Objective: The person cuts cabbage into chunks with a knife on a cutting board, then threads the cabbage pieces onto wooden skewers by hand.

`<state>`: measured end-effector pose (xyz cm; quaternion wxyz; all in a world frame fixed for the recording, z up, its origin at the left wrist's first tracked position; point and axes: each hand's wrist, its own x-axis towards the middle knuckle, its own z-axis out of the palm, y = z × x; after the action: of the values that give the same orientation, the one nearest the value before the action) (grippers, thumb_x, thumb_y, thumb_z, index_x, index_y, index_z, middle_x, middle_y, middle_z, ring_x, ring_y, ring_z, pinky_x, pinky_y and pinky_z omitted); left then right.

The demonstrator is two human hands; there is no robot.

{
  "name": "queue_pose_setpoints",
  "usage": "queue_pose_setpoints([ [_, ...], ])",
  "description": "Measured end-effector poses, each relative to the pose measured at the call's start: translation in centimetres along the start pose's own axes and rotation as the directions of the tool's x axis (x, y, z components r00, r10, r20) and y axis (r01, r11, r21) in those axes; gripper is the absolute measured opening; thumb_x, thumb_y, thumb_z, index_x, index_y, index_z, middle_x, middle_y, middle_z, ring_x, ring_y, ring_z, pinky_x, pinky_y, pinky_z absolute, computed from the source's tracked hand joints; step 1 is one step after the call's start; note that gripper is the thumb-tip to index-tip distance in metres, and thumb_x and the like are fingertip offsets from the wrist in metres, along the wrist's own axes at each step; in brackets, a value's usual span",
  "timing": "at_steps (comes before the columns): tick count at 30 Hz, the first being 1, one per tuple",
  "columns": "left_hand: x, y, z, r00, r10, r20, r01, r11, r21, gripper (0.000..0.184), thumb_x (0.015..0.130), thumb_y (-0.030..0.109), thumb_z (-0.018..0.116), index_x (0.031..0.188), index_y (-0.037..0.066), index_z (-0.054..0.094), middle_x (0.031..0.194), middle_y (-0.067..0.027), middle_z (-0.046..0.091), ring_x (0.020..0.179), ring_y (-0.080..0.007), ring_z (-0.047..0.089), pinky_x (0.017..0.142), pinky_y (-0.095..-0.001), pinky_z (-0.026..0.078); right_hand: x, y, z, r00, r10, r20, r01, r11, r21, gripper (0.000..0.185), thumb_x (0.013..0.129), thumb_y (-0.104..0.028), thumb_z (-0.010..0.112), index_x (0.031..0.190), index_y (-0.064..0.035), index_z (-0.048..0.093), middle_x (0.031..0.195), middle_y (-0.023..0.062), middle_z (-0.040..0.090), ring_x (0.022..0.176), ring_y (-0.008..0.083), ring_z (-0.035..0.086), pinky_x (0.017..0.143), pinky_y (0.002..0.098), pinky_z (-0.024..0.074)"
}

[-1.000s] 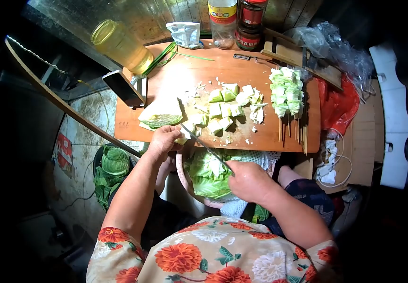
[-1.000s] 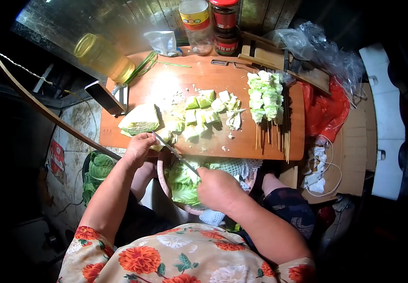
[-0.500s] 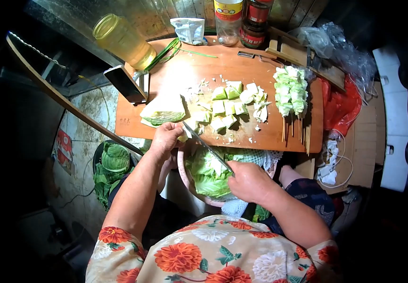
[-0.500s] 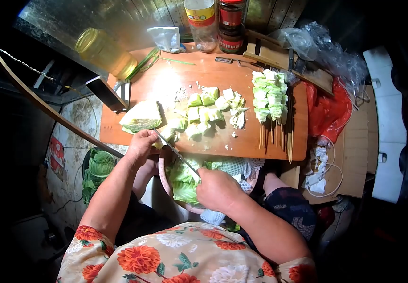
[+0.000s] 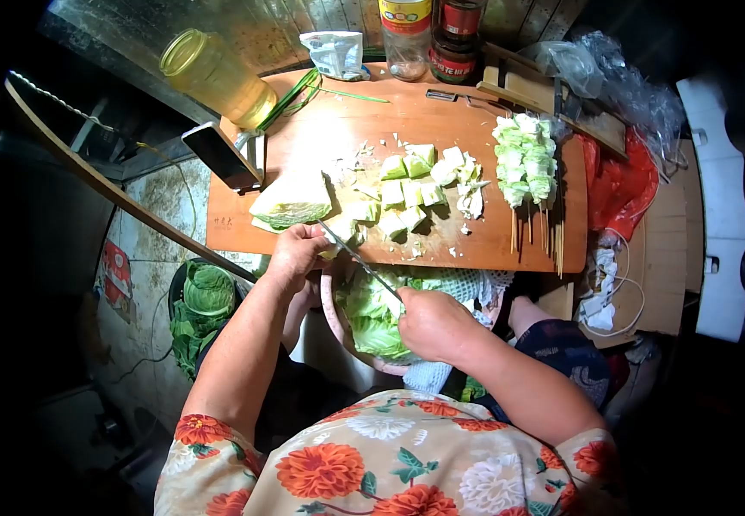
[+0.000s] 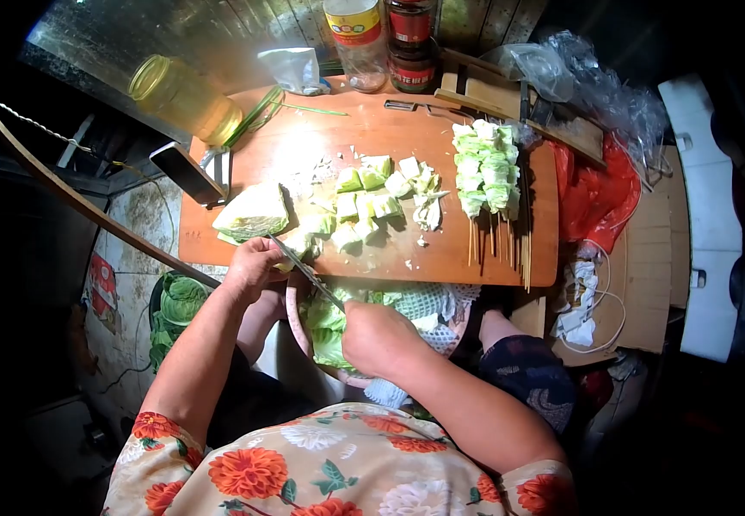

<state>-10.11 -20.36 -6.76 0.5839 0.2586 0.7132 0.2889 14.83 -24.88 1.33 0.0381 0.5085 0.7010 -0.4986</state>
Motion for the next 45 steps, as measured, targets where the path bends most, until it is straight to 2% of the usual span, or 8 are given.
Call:
queue_pose_setpoints([
  [15,-0.1,0.4,-0.5,0.999,-0.032,0.029,0.032,0.999,0.004,0.017,0.082,0.003,0.068,0.094,0.005,0.056,0.087,-0.0055,0.063,0.076,-0.0168,0.064,0.061,-0.0309,0.055,3.6,0.4,2.4,0.993,-0.034,-0.109,0.033,0.999,-0.015,0.019,0.080,-0.006,0.049,0.093,0.0035,0.060,0.091,0.0273,0.066,0.088,0.0429,0.064,0.080,0.0488,0.0507],
  [21,-2.1,3.7,-3.7,0.997,-0.064,-0.051,0.078,0.933,0.352,0.034,0.084,0.006,0.064,0.114,-0.004,0.052,0.101,-0.0156,0.063,0.086,-0.0249,0.067,0.066,-0.0355,0.058,0.8,0.4,1.0,0.997,-0.062,-0.049,0.060,0.997,-0.046,0.030,0.082,-0.015,0.051,0.106,0.0010,0.059,0.090,0.0258,0.066,0.087,0.0415,0.064,0.080,0.0492,0.0504],
  [30,-7.6,9.9,-1.6,0.942,0.333,0.029,-0.302,0.886,-0.352,0.020,0.085,0.004,0.057,0.105,0.000,0.057,0.095,-0.0086,0.064,0.082,-0.0202,0.066,0.072,-0.0370,0.058,-1.5,4.8,3.1,0.993,-0.115,0.035,0.118,0.880,-0.461,0.028,0.079,-0.013,0.054,0.103,-0.0012,0.062,0.090,0.0206,0.069,0.079,0.0359,0.068,0.073,0.0460,0.0541],
  [37,-8.3,10.6,5.3,0.868,0.421,0.264,-0.127,0.702,-0.701,0.040,0.087,0.017,0.061,0.124,0.003,0.051,0.104,-0.0118,0.066,0.089,-0.0258,0.069,0.079,-0.0384,0.059,-0.6,9.2,6.5,0.989,0.030,0.146,0.063,0.805,-0.591,0.047,0.083,-0.012,0.050,0.130,-0.0048,0.052,0.103,0.0194,0.069,0.089,0.0340,0.068,0.078,0.0449,0.0536],
  [39,-7.6,9.8,6.8,0.901,0.326,0.286,-0.047,0.729,-0.683,0.038,0.087,0.018,0.063,0.120,0.004,0.051,0.100,-0.0110,0.065,0.085,-0.0254,0.068,0.072,-0.0371,0.061,-0.5,7.1,3.6,0.951,0.167,0.260,0.034,0.780,-0.625,0.035,0.078,-0.014,0.056,0.111,-0.0044,0.066,0.100,0.0175,0.070,0.092,0.0329,0.068,0.080,0.0441,0.0536],
  [42,-8.5,11.3,9.0,0.896,0.310,0.317,-0.022,0.744,-0.667,0.034,0.087,0.016,0.064,0.117,0.005,0.051,0.096,-0.0096,0.063,0.072,-0.0222,0.066,0.064,-0.0339,0.060,-1.0,5.0,-1.4,0.990,0.133,-0.047,-0.141,0.925,-0.353,0.022,0.076,-0.016,0.058,0.089,-0.0044,0.071,0.090,0.0212,0.068,0.087,0.0369,0.067,0.078,0.0447,0.0540],
  [43,-8.7,11.8,9.5,0.880,0.331,0.341,-0.023,0.746,-0.666,0.033,0.088,0.015,0.063,0.117,0.005,0.051,0.096,-0.0095,0.062,0.069,-0.0214,0.065,0.063,-0.0332,0.059,-1.4,5.0,-2.9,0.942,-0.002,-0.337,-0.114,0.939,-0.324,0.021,0.077,-0.019,0.059,0.087,-0.0061,0.071,0.087,0.0201,0.069,0.082,0.0374,0.066,0.076,0.0455,0.0539],
  [45,-8.4,12.3,10.3,0.875,0.346,0.338,-0.035,0.742,-0.669,0.033,0.088,0.011,0.062,0.118,0.004,0.050,0.096,-0.0089,0.062,0.069,-0.0200,0.065,0.063,-0.0319,0.058,-1.6,5.1,-7.5,0.828,-0.027,-0.560,0.038,0.999,0.007,0.020,0.084,-0.022,0.057,0.085,-0.0062,0.069,0.084,0.0175,0.068,0.080,0.0352,0.067,0.072,0.0462,0.0531],
])
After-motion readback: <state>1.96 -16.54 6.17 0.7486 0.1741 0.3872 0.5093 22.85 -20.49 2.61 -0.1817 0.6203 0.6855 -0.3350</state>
